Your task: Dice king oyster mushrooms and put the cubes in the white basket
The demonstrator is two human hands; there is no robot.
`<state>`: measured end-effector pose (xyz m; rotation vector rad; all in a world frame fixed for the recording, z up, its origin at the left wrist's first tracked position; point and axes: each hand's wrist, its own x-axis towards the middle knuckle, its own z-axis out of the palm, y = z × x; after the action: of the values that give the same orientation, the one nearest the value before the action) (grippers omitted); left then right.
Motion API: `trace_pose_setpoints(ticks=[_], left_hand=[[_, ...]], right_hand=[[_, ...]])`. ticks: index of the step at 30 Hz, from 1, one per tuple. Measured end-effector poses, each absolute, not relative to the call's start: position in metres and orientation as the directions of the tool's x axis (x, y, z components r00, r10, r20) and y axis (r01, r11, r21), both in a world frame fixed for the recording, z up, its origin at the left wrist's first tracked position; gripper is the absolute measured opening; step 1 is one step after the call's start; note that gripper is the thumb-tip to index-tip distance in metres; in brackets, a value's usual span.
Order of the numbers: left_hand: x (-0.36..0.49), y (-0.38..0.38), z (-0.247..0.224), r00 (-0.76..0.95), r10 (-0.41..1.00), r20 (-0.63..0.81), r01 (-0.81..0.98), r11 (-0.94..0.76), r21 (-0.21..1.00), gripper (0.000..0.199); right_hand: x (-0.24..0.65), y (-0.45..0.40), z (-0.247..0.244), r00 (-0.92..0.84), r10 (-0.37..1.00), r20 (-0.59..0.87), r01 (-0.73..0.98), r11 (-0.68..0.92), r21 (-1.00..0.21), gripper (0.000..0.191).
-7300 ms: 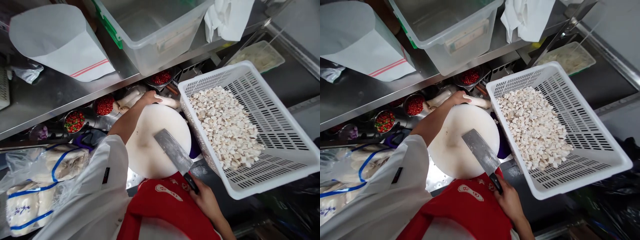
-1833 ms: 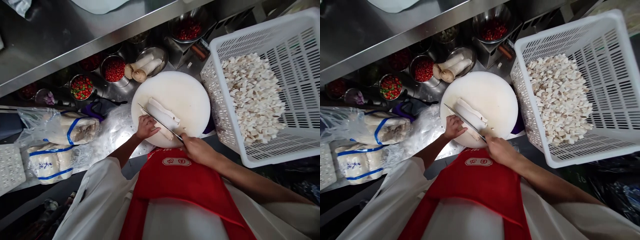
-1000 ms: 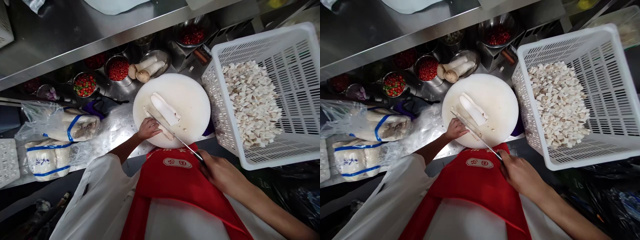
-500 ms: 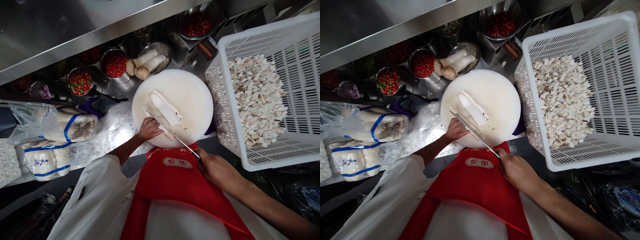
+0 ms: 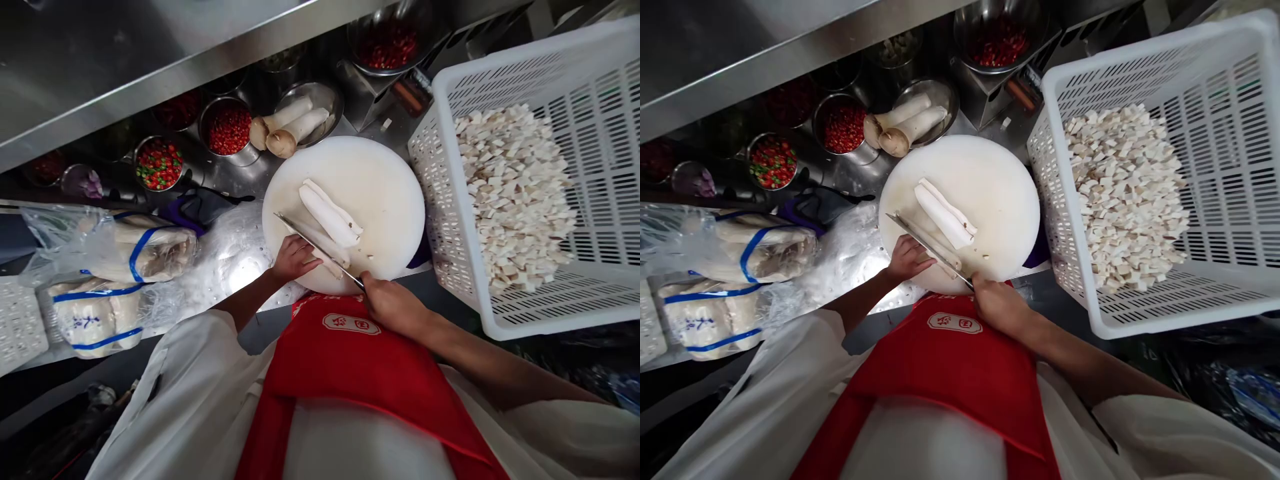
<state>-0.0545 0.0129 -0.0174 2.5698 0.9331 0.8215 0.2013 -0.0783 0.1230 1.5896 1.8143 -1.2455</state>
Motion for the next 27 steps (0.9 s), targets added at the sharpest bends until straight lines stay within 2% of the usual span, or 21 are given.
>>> trace_pose_setpoints(ticks=[5,11,19,22,27], left_hand=[[-0.053,0.012,-0.012,0.617,0.661,0.428,0.509,-0.750,0.423,0.036],[-0.049,0.006,-0.005,0.592,0.695,0.408,0.545,-0.718,0.432,0.038],[-0.046,-0.007,-0.006,0.518,0.724,0.456,0.558,-0.690,0.461,0.054],[-0.047,-0.009,-0.008,0.525,0.734,0.431,0.590,-0.679,0.437,0.048],[-0.043,-0.020,-0.012,0.640,0.662,0.389,0.532,-0.748,0.398,0.022]], right_hand=[[0.186,-0.063,0.120,-0.291,0.664,-0.689,0.919,-0.005,-0.394,0.027],[0.189,-0.051,0.118,-0.333,0.727,-0.600,0.907,0.074,-0.414,0.036],[0.224,-0.073,0.111,-0.283,0.775,-0.565,0.865,-0.047,-0.499,0.033],[0.229,-0.088,0.117,-0.290,0.765,-0.575,0.857,-0.061,-0.512,0.030],[0.235,-0.116,0.142,-0.304,0.783,-0.543,0.867,-0.009,-0.499,0.032]])
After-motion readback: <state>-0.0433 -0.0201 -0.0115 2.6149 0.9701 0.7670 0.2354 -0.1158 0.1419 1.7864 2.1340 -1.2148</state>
